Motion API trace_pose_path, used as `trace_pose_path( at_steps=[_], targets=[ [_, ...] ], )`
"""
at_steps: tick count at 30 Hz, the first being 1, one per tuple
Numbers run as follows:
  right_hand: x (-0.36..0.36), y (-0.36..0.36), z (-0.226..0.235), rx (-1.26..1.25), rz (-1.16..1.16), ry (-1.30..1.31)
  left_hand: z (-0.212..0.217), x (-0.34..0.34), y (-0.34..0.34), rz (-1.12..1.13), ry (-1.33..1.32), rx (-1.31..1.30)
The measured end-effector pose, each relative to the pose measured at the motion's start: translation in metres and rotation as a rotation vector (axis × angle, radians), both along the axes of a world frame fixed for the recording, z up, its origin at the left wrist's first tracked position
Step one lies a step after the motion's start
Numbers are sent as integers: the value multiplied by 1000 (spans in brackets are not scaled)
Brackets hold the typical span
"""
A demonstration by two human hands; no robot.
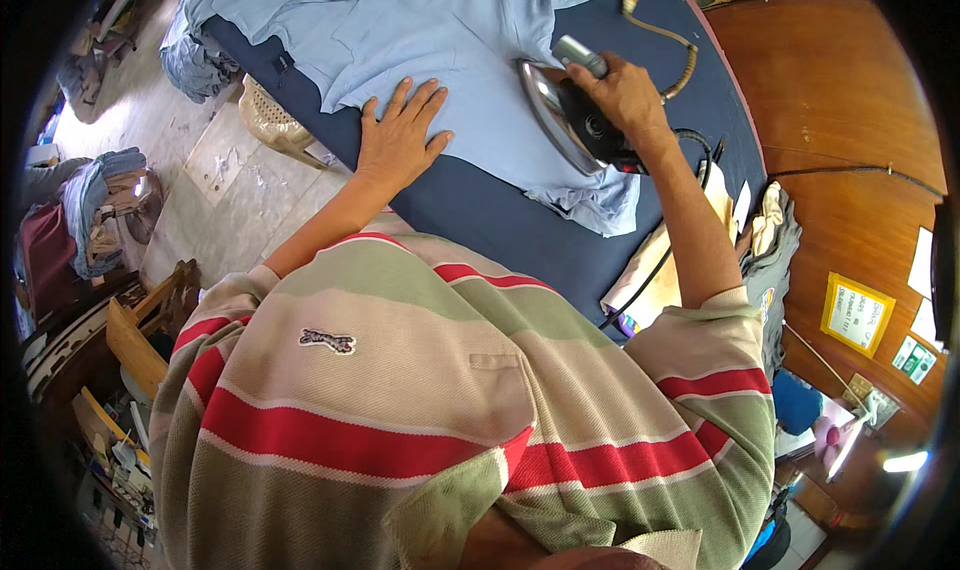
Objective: The person irons a blue button-down shirt on a padded table, using a hand-held iron to press the sleeves and the main body panels of the garment.
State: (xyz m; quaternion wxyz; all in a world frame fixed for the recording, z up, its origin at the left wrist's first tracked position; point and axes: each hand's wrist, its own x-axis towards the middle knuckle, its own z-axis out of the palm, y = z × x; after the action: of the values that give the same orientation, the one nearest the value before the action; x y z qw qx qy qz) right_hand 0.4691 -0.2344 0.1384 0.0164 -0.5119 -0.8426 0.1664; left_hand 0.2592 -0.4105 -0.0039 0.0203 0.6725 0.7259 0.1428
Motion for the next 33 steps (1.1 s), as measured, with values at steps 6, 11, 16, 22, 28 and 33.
trace_pose_path(
  at_steps=[6, 11, 16, 22, 28, 33],
  targets=[
    [13, 8, -5, -31, 51, -22, -1, -3, -1, -7, 35, -17],
    [39, -6, -6, 3, 141, -75, -2, -7, -2, -11, 75, -28],
    [59, 32, -7, 67, 30, -45, -1, -15, 1, -73, 84, -37],
    [62, 18, 1, -85, 194, -76, -1, -20, 0, -94, 81, -57],
    [70, -27, -1, -132, 471, -152, 3, -19, -1, -91, 54, -63],
    [55, 6, 0, -59, -20, -73, 5, -19, -2, -86, 39, -79]
  ],
)
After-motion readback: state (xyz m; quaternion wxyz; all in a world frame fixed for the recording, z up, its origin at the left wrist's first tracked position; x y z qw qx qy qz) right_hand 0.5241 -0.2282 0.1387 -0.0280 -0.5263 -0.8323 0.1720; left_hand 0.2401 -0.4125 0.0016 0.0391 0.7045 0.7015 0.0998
